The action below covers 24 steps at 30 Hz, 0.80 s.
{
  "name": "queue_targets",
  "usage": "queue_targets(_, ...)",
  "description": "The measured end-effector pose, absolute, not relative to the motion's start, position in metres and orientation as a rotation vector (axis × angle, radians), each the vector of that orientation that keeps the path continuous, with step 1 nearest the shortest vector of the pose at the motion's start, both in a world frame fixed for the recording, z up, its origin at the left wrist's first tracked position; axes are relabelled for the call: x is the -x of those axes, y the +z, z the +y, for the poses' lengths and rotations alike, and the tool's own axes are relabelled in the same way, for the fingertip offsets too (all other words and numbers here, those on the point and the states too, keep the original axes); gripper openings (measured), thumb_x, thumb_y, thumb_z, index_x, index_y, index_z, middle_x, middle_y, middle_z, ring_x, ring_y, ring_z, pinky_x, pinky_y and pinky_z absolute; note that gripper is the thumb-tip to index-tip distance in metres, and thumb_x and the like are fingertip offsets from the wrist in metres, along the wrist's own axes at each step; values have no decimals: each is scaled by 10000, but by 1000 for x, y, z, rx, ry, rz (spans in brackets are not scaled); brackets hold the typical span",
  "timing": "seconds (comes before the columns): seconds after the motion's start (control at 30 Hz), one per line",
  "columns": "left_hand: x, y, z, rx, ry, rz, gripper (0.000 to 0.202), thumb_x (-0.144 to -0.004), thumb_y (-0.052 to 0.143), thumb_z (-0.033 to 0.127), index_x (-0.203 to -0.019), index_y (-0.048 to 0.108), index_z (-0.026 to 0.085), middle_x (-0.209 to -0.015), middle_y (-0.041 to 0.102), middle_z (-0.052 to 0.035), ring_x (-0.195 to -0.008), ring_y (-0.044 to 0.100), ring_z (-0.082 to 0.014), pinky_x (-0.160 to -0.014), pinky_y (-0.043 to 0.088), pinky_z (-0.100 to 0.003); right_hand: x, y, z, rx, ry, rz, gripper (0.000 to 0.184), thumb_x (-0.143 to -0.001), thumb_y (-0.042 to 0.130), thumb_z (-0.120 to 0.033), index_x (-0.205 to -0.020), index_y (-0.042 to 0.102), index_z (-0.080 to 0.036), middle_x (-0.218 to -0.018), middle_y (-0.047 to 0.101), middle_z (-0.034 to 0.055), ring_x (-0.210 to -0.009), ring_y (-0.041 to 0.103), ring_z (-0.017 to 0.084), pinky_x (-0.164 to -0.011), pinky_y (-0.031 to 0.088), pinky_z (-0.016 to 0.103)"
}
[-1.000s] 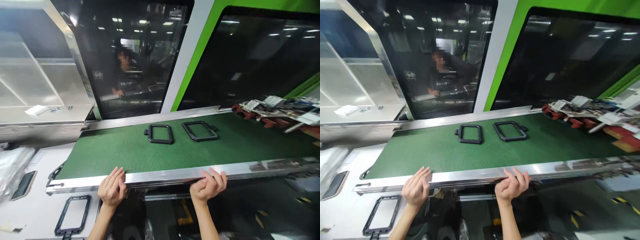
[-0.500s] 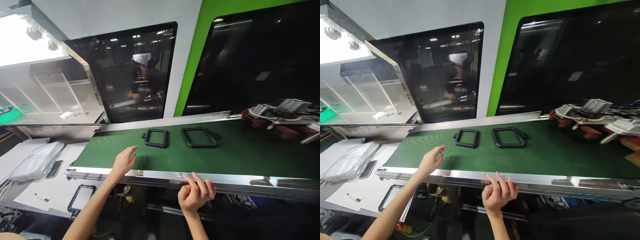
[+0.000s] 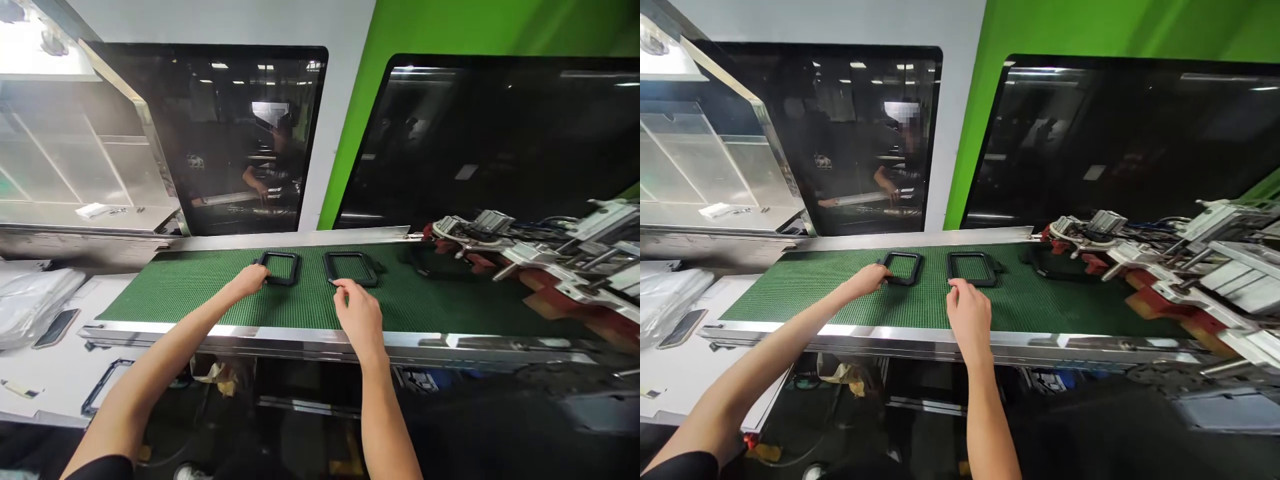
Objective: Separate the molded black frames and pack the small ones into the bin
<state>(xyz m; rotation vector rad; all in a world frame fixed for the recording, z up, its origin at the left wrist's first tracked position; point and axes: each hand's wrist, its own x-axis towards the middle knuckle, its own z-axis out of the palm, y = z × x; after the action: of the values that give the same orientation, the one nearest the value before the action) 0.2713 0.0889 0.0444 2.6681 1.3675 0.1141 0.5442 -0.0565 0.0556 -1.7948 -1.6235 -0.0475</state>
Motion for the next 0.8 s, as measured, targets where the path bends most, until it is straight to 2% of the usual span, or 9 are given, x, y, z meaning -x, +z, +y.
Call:
queue_targets(0.07,-283,55,95,-2670,131,1375,294,-948,619,36,-1089,853,144,-1097,841,-168,-1129,794,-327,-1051,592,-406,-541,50,-54,1937,66,-1801,301,-1079,480,-224,-1205,751,-187,-1098,820,97,-1042,762,290,-1065,481,470)
queue_targets(0.17,-317,73,100,-2684,243,1357,321,-1007,615,93,-1258,813,119,-1266,813,-177,-1231,757,-303,-1106,558,-375,-534,48,-59,1998,92,-1910,287,-1120,502,-233,-1301,717,-178,-1135,813,91,-1111,751,284,-1146,420,473)
queue_targets(0.27,-366,87,101,-2683,341,1307,364,-1049,617,161,-1379,756,102,-1338,794,-172,-1265,742,-284,-1108,557,-360,-531,54,-64,2032,77,-1925,273,-1138,493,-242,-1296,704,-172,-1104,806,83,-1066,752,275,-985,461,395)
queue_targets(0.33,-400,94,99,-2689,360,1265,364,-1057,630,205,-1387,758,121,-1327,801,-160,-1257,745,-298,-1110,561,-401,-531,58,-66,2045,83,-1929,255,-1144,489,-247,-1256,708,-180,-1096,805,74,-1037,757,270,-883,450,371)
queue_targets(0.43,-445,98,93,-2719,346,1203,385,-1064,644,265,-1421,749,169,-1347,797,-137,-1311,718,-323,-1180,519,-479,-532,61,-66,2072,107,-1923,244,-1145,478,-224,-1199,714,-189,-1104,809,66,-1021,767,259,-805,419,354)
queue_targets(0.53,-477,95,86,-2753,268,1147,340,-1073,632,277,-1367,777,187,-1299,811,-132,-1323,714,-325,-1194,512,-504,-532,60,-67,2088,121,-1929,248,-1147,471,-229,-1175,715,-193,-1094,813,63,-1013,776,258,-766,406,346)
queue_targets(0.6,-489,92,82,-2772,192,1131,305,-1067,632,255,-1312,790,168,-1306,800,-161,-1319,717,-341,-1180,525,-541,-532,59,-68,2087,107,-1931,252,-1150,466,-242,-1180,711,-190,-1084,815,62,-1000,783,258,-752,408,344)
queue_targets(0.7,-496,88,80,-2794,88,1123,331,-1059,595,191,-1342,752,121,-1373,754,-227,-1318,715,-378,-1156,533,-629,-532,58,-68,2110,61,-1926,273,-1159,444,-260,-1188,704,-183,-1043,818,68,-970,792,258,-726,407,342)
queue_targets(0.8,-494,89,82,-2809,9,1079,359,-1059,585,202,-1370,732,96,-1332,758,-262,-1260,745,-389,-1068,607,-584,-533,59,-66,2112,66,-1942,285,-1163,439,-274,-1231,701,-185,-1050,826,75,-980,797,263,-716,410,335)
